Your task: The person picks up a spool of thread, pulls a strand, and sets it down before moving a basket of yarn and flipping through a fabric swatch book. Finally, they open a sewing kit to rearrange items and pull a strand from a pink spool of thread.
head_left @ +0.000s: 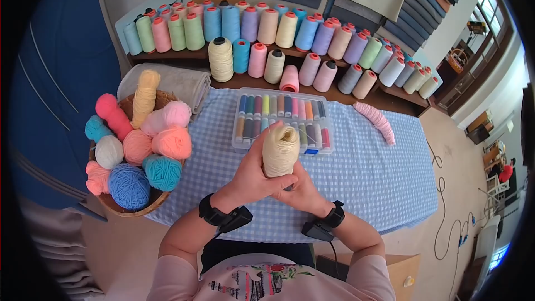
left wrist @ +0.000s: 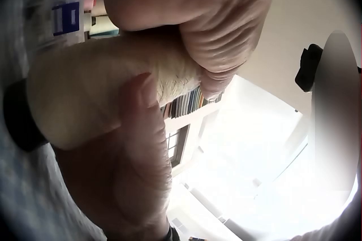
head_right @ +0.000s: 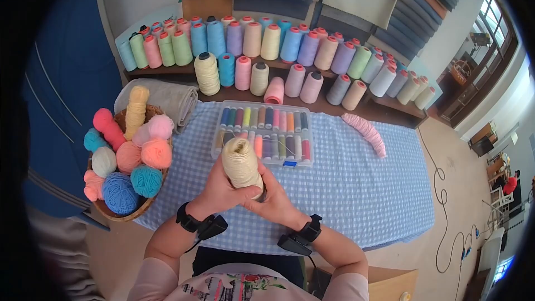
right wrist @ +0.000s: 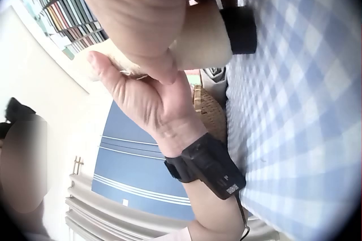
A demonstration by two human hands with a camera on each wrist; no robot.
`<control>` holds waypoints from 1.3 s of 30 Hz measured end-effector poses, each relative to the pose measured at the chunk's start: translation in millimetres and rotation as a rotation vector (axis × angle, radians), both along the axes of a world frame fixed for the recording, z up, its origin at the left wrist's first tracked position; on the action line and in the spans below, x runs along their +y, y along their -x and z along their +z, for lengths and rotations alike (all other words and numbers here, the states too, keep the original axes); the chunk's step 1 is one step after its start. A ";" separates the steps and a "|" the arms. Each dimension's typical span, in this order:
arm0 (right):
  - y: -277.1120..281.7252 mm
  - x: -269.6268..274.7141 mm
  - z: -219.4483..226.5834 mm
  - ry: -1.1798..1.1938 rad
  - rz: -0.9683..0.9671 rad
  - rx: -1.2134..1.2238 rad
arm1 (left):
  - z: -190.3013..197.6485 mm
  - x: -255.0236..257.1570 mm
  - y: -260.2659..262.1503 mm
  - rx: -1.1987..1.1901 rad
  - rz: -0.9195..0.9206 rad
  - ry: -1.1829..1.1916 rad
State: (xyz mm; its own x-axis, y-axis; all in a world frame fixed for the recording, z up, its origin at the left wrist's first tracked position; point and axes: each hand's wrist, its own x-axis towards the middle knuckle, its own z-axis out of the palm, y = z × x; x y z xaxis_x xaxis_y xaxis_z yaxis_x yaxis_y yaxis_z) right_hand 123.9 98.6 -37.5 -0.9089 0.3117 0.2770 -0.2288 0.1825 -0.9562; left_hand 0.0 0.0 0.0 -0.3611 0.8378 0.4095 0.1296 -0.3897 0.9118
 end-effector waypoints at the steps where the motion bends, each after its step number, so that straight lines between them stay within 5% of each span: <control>1: -1.0 1.6 -0.3 -0.023 -0.011 -0.017 | 3.8 -1.0 -1.5 -0.027 -0.025 0.046; 9: 2.3 -4.6 -0.9 -0.126 -0.131 -0.044 | 2.9 0.7 -4.6 0.132 0.002 0.114; 21: 3.0 -5.4 8.0 0.018 -0.049 -0.046 | -10.2 7.0 -5.4 0.141 -0.022 0.144; 29: -25.4 25.0 34.1 -0.284 0.075 -0.209 | -20.4 7.3 1.8 0.050 -0.148 0.080; 33: -30.5 34.4 54.6 -0.146 0.003 -0.135 | -21.3 8.1 1.9 -0.030 -0.170 -0.104; 35: -16.3 24.7 61.6 -0.048 -0.086 0.022 | -18.4 7.1 1.3 -0.333 -0.285 -0.106; 39: 6.6 8.7 75.6 -0.105 -0.112 -0.007 | -15.5 6.8 0.2 -0.270 -0.223 -0.080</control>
